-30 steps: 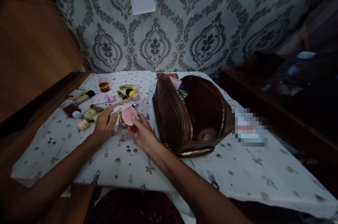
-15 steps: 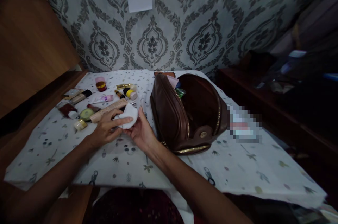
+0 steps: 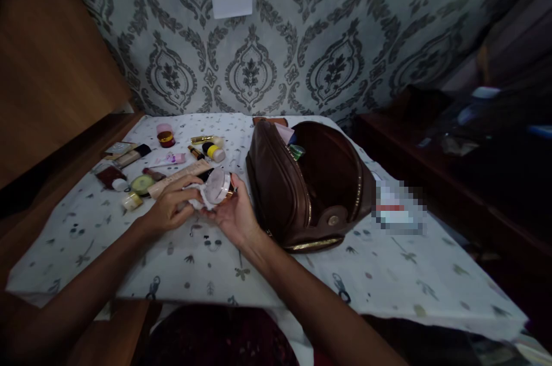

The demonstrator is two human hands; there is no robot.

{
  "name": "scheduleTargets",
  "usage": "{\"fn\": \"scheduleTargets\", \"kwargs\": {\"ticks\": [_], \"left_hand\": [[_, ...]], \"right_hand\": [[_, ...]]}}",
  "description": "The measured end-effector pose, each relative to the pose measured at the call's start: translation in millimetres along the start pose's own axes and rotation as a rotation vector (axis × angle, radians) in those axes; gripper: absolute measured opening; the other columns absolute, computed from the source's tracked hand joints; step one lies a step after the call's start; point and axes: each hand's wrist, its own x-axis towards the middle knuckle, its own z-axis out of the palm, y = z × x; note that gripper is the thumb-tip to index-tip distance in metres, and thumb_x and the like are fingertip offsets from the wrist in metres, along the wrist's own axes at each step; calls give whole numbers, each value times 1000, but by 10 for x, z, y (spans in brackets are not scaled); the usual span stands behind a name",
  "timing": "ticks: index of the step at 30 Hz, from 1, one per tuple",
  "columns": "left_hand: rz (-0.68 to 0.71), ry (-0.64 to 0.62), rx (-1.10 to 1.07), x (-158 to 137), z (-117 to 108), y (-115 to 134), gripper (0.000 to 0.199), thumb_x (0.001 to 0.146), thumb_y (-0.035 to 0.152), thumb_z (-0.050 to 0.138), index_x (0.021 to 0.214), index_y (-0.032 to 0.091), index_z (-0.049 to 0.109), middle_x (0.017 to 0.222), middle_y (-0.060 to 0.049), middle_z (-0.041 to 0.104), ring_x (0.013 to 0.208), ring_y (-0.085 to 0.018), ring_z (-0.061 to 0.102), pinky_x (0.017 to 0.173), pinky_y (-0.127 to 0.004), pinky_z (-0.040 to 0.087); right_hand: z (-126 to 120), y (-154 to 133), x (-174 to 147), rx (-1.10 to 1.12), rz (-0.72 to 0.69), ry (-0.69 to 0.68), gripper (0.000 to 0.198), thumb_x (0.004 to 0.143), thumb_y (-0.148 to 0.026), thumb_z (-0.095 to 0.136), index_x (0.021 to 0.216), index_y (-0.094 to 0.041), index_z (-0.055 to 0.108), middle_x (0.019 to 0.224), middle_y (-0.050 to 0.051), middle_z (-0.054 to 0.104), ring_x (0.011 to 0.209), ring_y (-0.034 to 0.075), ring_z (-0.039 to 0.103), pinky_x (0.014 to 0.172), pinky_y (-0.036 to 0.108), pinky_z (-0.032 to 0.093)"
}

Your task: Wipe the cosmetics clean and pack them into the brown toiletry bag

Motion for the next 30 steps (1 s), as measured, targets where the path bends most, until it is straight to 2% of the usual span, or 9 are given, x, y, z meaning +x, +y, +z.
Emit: {"fn": "scheduleTargets", "kwargs": {"ticks": [4, 6, 10, 12, 15, 19, 24, 27, 30], "left_hand": [[-120, 52, 70, -20, 14, -100, 17, 79, 6, 43, 74, 19, 54, 85, -6, 59, 83, -20, 58, 74, -33, 48], [-153, 90, 114, -26, 47, -129, 17, 80, 7, 43, 81, 19, 56, 80, -4, 59, 80, -20, 57, 73, -32, 48], [-199, 143, 77, -31, 122, -134, 25, 88, 12, 42, 107, 18, 58, 97, -6, 67, 92, -20, 63, 82, -33, 50], [-243, 150, 42, -34, 144, -115, 26, 92, 17, 43, 114, 18, 57, 107, -6, 68, 100, -20, 64, 88, -33, 50], [-300, 196, -20, -32, 143, -74, 28, 92, 20, 46, 118, 19, 57, 111, -6, 70, 101, -19, 66, 89, -32, 50], [-203, 207, -142, 0, 95, -13, 26, 90, 18, 51, 114, 20, 61, 109, -6, 71, 100, -20, 67, 89, -33, 51], [-58, 90, -201, 31, 68, 21, 18, 86, 15, 57, 101, 19, 67, 97, -7, 70, 93, -19, 67, 83, -32, 51], [-96, 54, -133, 27, 93, 2, 17, 83, 13, 56, 95, 18, 67, 91, -6, 68, 87, -19, 65, 79, -31, 50], [-225, 93, -76, 25, 104, -26, 18, 82, 15, 54, 95, 18, 65, 88, -4, 69, 83, -18, 65, 75, -29, 49]], "right_hand": [[-5, -5, -7, -46, 58, -63, 39, 91, -51, 51, 97, -16, 66, 84, 8, 75, 72, 23, 70, 66, 38, 58], [-16, -2, 5, -72, 61, -78, 38, 93, -48, 51, 100, -14, 65, 86, 10, 76, 74, 23, 72, 62, 33, 58], [-30, 23, 35, -115, 23, -70, 26, 96, -36, 49, 99, -15, 65, 81, 6, 75, 68, 18, 72, 56, 24, 57], [-25, 39, 42, -127, -5, -60, 19, 96, -31, 52, 100, -17, 64, 82, 5, 75, 68, 17, 72, 57, 25, 59], [-10, 54, 44, -124, -23, -31, 14, 93, -28, 59, 98, -17, 65, 85, 4, 75, 72, 16, 71, 65, 29, 62], [-6, 56, 54, -100, -38, -2, 8, 91, -26, 61, 92, -18, 66, 81, 1, 74, 72, 14, 69, 70, 30, 63], [-39, 54, 92, -45, -58, 50, 16, 90, -33, 62, 85, -19, 65, 72, -1, 70, 61, 12, 64, 58, 22, 57], [-48, 49, 93, -29, -56, 48, 20, 93, -37, 57, 85, -20, 64, 71, -2, 71, 58, 13, 64, 55, 24, 56], [-48, 39, 70, -72, -27, -4, 23, 94, -41, 51, 93, -21, 63, 75, -1, 73, 61, 18, 68, 59, 33, 59]]}}
